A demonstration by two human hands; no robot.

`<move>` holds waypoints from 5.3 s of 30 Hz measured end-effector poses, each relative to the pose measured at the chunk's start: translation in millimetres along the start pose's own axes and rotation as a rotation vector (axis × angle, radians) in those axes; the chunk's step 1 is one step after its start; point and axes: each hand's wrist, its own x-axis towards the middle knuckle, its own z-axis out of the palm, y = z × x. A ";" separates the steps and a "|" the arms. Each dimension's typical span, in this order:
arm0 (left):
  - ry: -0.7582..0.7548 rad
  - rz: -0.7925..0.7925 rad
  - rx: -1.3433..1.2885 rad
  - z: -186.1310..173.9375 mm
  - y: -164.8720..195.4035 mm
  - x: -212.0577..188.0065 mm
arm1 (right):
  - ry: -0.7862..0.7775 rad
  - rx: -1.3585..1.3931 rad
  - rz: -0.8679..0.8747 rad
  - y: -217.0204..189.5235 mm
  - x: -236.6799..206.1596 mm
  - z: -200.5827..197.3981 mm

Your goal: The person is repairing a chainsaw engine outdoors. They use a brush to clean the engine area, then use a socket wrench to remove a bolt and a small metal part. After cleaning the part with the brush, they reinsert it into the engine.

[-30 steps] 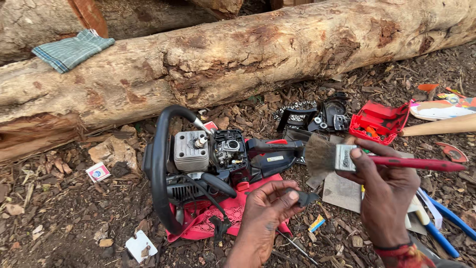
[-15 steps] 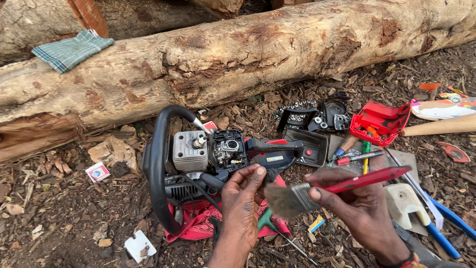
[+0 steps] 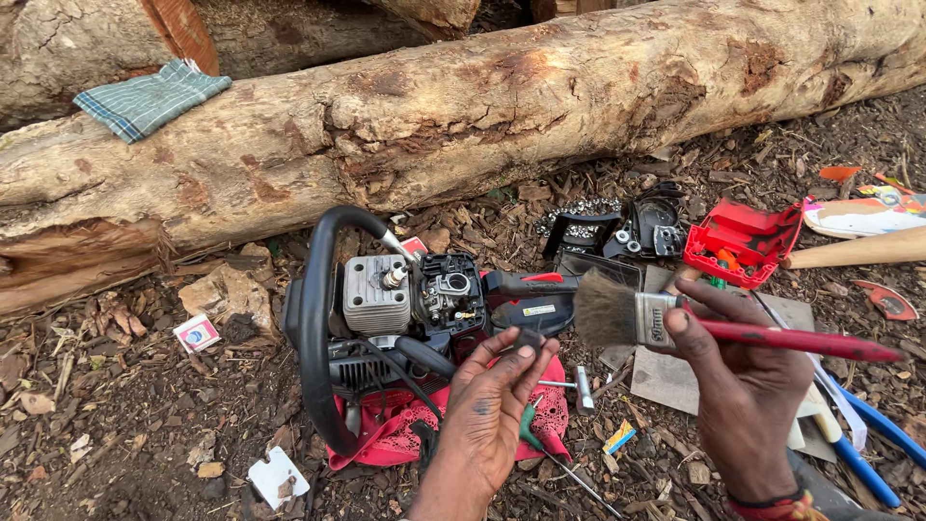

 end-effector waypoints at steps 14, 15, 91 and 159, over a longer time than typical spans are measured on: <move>0.065 0.119 0.219 4.3 4.0 -4.0 | -0.524 -0.213 0.170 6.0 -11.9 16.0; 0.071 0.107 0.219 4.2 5.2 -2.5 | -0.656 -0.259 0.204 4.6 -8.9 11.0; -0.132 -0.141 0.171 -3.4 -18.2 -4.8 | -0.304 -0.286 0.227 -12.0 1.3 11.3; 0.208 0.241 1.902 -8.7 123.4 -29.1 | -1.014 -0.749 0.623 33.3 51.4 118.8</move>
